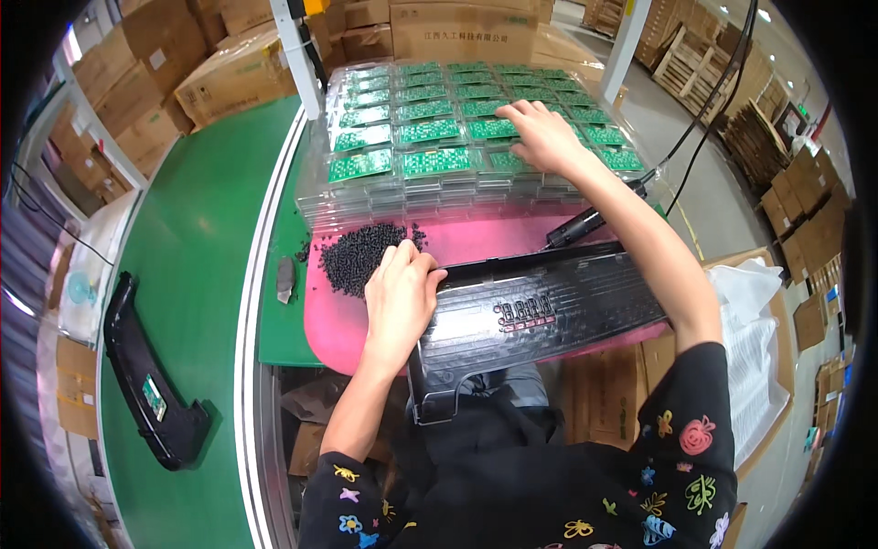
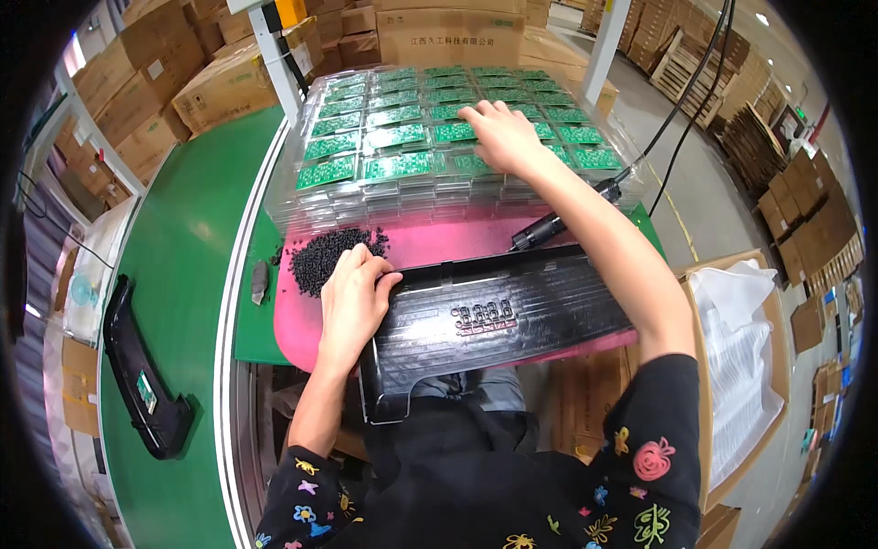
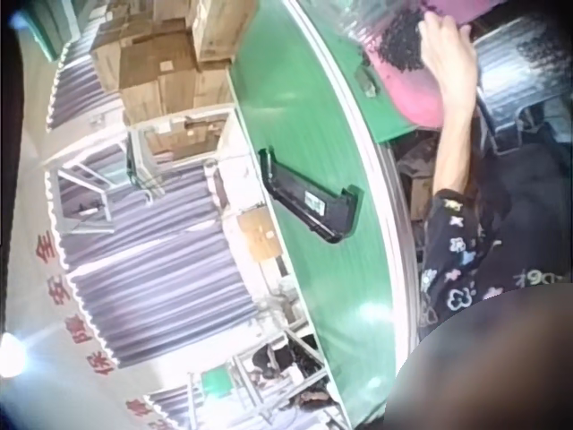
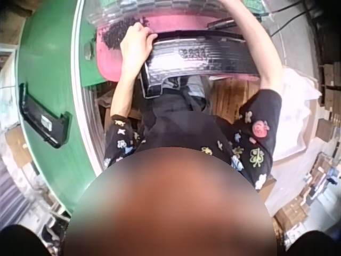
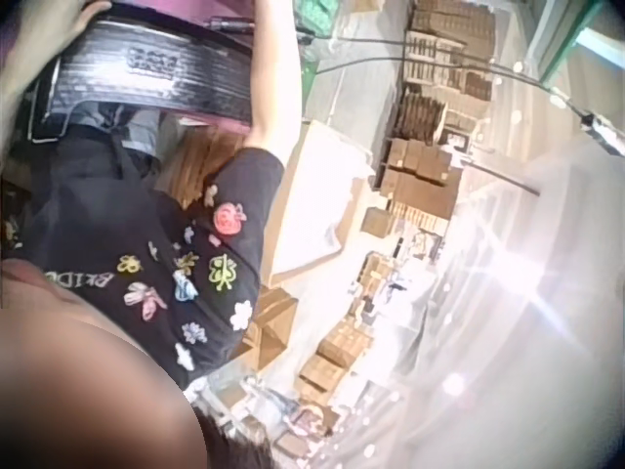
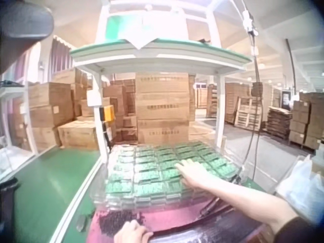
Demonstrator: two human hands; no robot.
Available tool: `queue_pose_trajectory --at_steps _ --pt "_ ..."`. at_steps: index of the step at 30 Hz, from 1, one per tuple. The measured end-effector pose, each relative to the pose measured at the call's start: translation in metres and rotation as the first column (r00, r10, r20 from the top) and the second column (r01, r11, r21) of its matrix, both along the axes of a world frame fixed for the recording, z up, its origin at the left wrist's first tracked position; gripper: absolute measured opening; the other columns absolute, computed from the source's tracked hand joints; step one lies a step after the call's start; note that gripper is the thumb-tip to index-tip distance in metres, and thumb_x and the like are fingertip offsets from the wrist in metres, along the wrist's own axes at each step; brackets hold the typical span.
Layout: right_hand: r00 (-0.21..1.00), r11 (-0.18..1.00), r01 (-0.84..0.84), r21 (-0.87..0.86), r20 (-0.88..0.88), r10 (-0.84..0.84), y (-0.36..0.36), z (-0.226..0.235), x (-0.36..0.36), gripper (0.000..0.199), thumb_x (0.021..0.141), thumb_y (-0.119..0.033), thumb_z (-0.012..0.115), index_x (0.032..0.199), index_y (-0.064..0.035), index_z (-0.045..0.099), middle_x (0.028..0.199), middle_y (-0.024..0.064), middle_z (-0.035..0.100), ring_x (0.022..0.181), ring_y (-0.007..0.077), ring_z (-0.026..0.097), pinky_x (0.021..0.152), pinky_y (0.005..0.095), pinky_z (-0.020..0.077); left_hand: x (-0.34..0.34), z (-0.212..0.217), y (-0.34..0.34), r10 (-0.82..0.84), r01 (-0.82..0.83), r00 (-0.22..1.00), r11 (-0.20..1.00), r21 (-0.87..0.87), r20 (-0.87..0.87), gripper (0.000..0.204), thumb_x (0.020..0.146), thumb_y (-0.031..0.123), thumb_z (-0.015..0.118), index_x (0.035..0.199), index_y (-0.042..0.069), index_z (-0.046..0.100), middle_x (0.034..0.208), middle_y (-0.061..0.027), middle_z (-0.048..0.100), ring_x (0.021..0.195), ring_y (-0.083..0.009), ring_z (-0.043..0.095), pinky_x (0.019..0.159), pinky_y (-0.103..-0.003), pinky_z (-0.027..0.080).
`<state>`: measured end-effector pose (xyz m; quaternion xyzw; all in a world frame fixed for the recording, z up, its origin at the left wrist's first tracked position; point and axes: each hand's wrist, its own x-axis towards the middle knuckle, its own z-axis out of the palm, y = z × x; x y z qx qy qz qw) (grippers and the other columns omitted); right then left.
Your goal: Assembling circuit boards into plastic housings and packing them into boxes.
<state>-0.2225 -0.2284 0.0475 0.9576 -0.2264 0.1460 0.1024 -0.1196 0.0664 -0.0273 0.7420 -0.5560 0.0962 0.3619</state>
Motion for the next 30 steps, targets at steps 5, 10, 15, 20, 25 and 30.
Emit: queue_pose_trajectory --at_steps 5,10,15,20,25,30 --pt "0.99 0.952 -0.039 0.305 -0.119 0.078 -0.044 -0.006 0.046 0.07 0.084 -0.002 0.059 0.149 -0.017 0.037 0.133 0.0159 0.057 0.128 0.0362 0.048 0.11 0.0498 0.0336 0.01 0.0 -0.013 -0.051 0.051 0.995 0.999 0.001 0.088 0.01 0.075 0.01 0.075 0.077 0.003 0.068 0.079 -0.0088 0.055 0.08 -0.0271 0.057 0.071 -0.038 0.048" --pt "0.93 0.973 -0.22 0.072 0.316 0.187 -0.004 0.021 0.027 0.068 0.082 -0.005 0.065 0.145 -0.0054 0.038 0.12 0.0198 0.061 0.111 0.0307 0.06 0.099 0.0412 0.046 0.027 0.019 -0.025 -0.158 0.154 0.986 0.985 0.078 0.046 0.026 0.076 0.017 0.079 0.092 0.001 0.066 0.089 -0.0127 0.058 0.092 -0.0303 0.059 0.079 -0.039 0.051" --pt "0.74 0.482 -0.601 0.637 0.672 0.033 0.093 0.048 -0.019 0.077 0.083 -0.006 0.071 0.148 -0.0021 0.03 0.126 0.0168 0.052 0.115 0.0264 0.058 0.1 0.0374 0.0499 0.021 0.067 -0.046 -0.319 0.275 0.907 0.943 -0.187 -0.275 0.068 0.071 0.017 0.086 0.129 -0.002 0.056 0.123 -0.0162 0.064 0.102 -0.0259 0.065 0.088 -0.038 0.054" --pt "0.559 0.084 -0.779 0.621 0.75 -0.355 0.144 0.021 -0.055 0.08 0.08 0.005 0.069 0.147 0.0011 0.027 0.131 0.0152 0.049 0.125 0.0276 0.055 0.105 0.0389 0.0484 0.018 0.068 -0.055 -0.54 0.514 0.646 0.83 -0.215 -0.539 0.055 0.077 0.0 0.08 0.128 -0.004 0.059 0.124 -0.0112 0.063 0.106 -0.015 0.063 0.087 -0.029 0.053" --pt "0.67 0.294 -0.641 0.709 0.703 -0.236 0.139 -0.012 -0.101 0.06 0.092 -0.006 0.06 0.144 0.0092 0.034 0.14 0.0275 0.05 0.128 0.0281 0.053 0.109 0.0369 0.0415 0.014 0.064 -0.049 -0.497 0.571 0.579 0.813 -0.114 -0.646 0.054 0.074 0.003 0.08 0.125 -0.004 0.062 0.114 -0.0088 0.064 0.102 -0.0148 0.062 0.076 -0.026 0.054" --pt "0.83 0.393 -0.47 0.79 0.548 -0.109 0.136 -0.036 -0.134 0.059 0.08 -0.007 0.072 0.134 0.0023 0.05 0.13 0.0165 0.058 0.12 0.026 0.058 0.104 0.0382 0.0442 0.018 0.041 -0.045 -0.542 0.664 0.681 0.741 0.103 -0.492 0.055 0.065 0.002 0.083 0.118 0.0 0.067 0.101 -0.0064 0.065 0.081 -0.0099 0.062 0.056 -0.021 0.055"
